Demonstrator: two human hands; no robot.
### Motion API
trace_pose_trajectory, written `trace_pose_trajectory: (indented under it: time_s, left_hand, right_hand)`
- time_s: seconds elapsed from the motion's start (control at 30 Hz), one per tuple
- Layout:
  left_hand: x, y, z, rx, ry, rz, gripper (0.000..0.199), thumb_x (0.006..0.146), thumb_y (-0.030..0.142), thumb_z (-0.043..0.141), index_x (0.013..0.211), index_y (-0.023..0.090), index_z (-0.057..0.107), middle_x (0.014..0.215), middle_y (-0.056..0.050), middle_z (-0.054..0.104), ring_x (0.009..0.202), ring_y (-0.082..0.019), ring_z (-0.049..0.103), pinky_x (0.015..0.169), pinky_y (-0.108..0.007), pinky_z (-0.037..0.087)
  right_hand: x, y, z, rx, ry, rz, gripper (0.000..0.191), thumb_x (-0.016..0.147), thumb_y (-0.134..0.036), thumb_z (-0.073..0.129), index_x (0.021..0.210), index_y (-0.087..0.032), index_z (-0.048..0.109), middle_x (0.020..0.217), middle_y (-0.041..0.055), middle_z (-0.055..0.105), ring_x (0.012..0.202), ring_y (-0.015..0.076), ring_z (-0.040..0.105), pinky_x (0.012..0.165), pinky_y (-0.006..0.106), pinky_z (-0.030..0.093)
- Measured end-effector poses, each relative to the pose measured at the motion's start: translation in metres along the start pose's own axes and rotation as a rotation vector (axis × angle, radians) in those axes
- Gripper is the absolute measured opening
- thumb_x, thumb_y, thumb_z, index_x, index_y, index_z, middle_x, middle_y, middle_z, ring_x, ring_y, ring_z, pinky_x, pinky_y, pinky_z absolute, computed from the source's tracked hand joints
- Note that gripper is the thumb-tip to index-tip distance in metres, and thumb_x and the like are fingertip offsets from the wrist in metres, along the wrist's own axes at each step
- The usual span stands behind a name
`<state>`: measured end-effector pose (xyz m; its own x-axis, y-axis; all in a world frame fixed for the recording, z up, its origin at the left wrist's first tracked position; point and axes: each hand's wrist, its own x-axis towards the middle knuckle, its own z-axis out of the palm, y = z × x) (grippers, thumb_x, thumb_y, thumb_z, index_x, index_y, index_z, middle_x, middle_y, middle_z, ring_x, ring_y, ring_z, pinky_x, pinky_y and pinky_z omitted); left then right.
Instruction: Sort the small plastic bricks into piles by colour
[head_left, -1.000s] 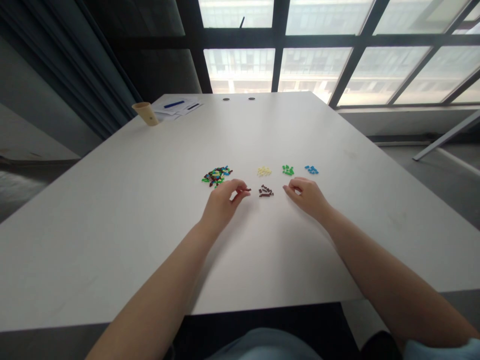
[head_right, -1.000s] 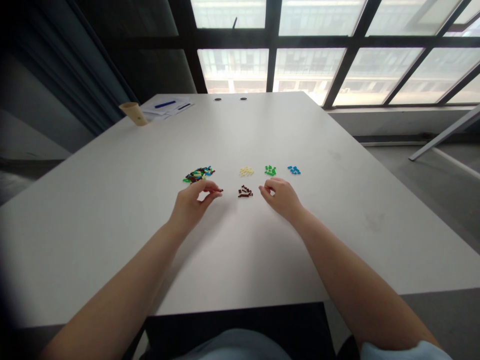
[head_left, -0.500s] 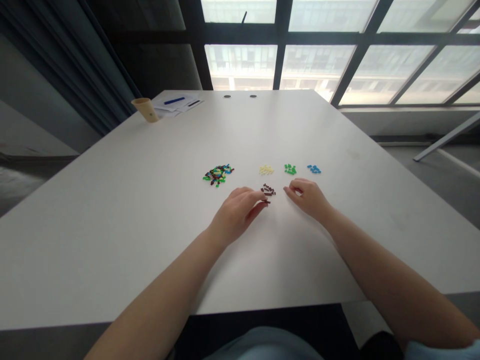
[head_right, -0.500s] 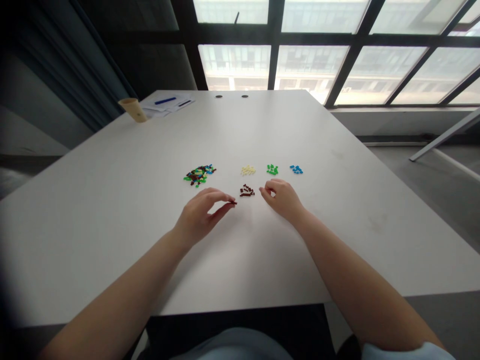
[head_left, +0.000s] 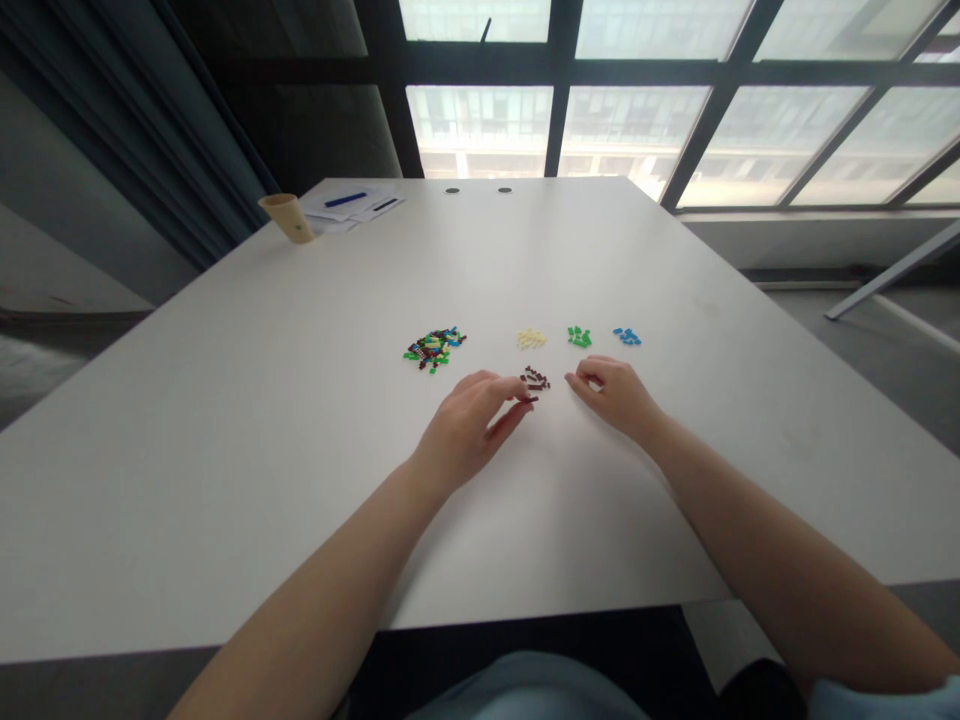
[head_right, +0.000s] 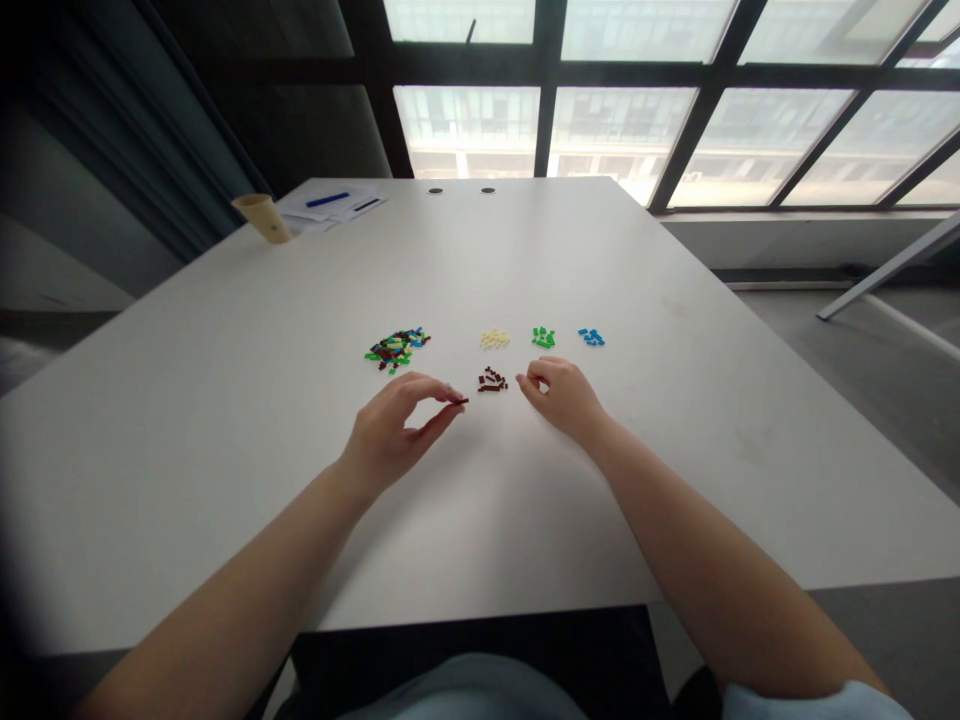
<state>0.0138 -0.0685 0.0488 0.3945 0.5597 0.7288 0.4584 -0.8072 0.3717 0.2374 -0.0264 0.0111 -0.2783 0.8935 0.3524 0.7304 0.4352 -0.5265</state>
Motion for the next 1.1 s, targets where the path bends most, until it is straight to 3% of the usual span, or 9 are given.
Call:
trace_pose_trajectory:
  time_s: [0.2, 0.3, 0.47, 0.6, 0.8, 0.93, 1.1]
  left_hand:
    - [0.0, 0.0, 0.0, 0.021, -0.008, -0.008, 0.012, 0.08, 0.016, 0.055, 0.091, 0.02, 0.05, 0.079, 0.0, 0.065, 0.074, -0.01, 0.06, 0.072, -0.024, 0.048]
    - [-0.001, -0.001, 0.001, 0.018, -0.009, -0.011, 0.013, 0.08, 0.017, 0.055, 0.092, 0.02, 0.05, 0.08, 0.0, 0.065, 0.075, -0.01, 0.06, 0.072, -0.023, 0.048]
    - [-0.003, -0.005, 0.005, 0.033, -0.069, -0.082, 0.013, 0.082, 0.022, 0.053, 0.095, 0.021, 0.051, 0.079, -0.001, 0.066, 0.074, -0.011, 0.061, 0.072, -0.025, 0.048]
    - [-0.003, -0.008, 0.006, 0.007, -0.107, -0.119, 0.014, 0.082, 0.022, 0.053, 0.096, 0.021, 0.051, 0.079, -0.001, 0.066, 0.073, -0.011, 0.062, 0.072, -0.026, 0.049]
    - [-0.003, -0.006, 0.009, -0.018, -0.133, -0.123, 0.006, 0.081, 0.021, 0.054, 0.087, 0.021, 0.052, 0.076, 0.0, 0.065, 0.071, -0.011, 0.061, 0.068, -0.023, 0.048]
    - [-0.003, -0.02, 0.005, 0.029, -0.14, -0.216, 0.017, 0.08, 0.024, 0.056, 0.096, 0.022, 0.052, 0.081, -0.001, 0.066, 0.072, -0.012, 0.061, 0.07, -0.026, 0.048]
    - [-0.004, -0.063, -0.024, 0.278, -0.112, -0.537, 0.015, 0.077, 0.024, 0.055, 0.091, 0.02, 0.057, 0.091, -0.005, 0.065, 0.078, -0.017, 0.06, 0.075, -0.03, 0.045]
  right_hand:
    - [0.001, -0.001, -0.001, 0.004, -0.001, 0.007, 0.032, 0.079, -0.028, 0.048, 0.053, -0.02, 0.032, 0.055, -0.0022, 0.039, 0.055, 0.0107, 0.036, 0.055, 0.024, 0.028]
    - [0.0, -0.007, -0.003, 0.015, 0.027, -0.011, 0.027, 0.08, -0.028, 0.048, 0.055, -0.019, 0.041, 0.056, -0.0017, 0.042, 0.055, 0.0109, 0.038, 0.055, 0.025, 0.03]
    - [-0.007, -0.036, -0.01, 0.123, 0.074, -0.146, 0.013, 0.08, -0.028, 0.05, 0.078, -0.019, 0.06, 0.065, 0.0011, 0.054, 0.058, 0.0119, 0.043, 0.058, 0.026, 0.035]
    - [-0.012, -0.052, -0.01, 0.167, 0.062, -0.267, 0.013, 0.079, -0.028, 0.055, 0.086, -0.022, 0.064, 0.062, -0.0003, 0.051, 0.059, 0.0127, 0.045, 0.059, 0.027, 0.036]
    - [-0.014, -0.055, -0.005, 0.17, 0.061, -0.321, 0.011, 0.081, -0.023, 0.053, 0.085, -0.023, 0.063, 0.062, -0.0003, 0.052, 0.061, 0.0129, 0.047, 0.06, 0.026, 0.037]
    - [-0.011, -0.047, 0.001, 0.122, 0.079, -0.191, 0.01, 0.079, -0.022, 0.054, 0.08, -0.021, 0.064, 0.066, 0.0015, 0.058, 0.062, 0.0133, 0.05, 0.061, 0.026, 0.038]
    - [-0.009, -0.025, 0.018, 0.009, -0.045, 0.071, 0.012, 0.078, -0.022, 0.055, 0.079, -0.021, 0.066, 0.075, 0.0031, 0.065, 0.065, 0.0146, 0.053, 0.063, 0.027, 0.038]
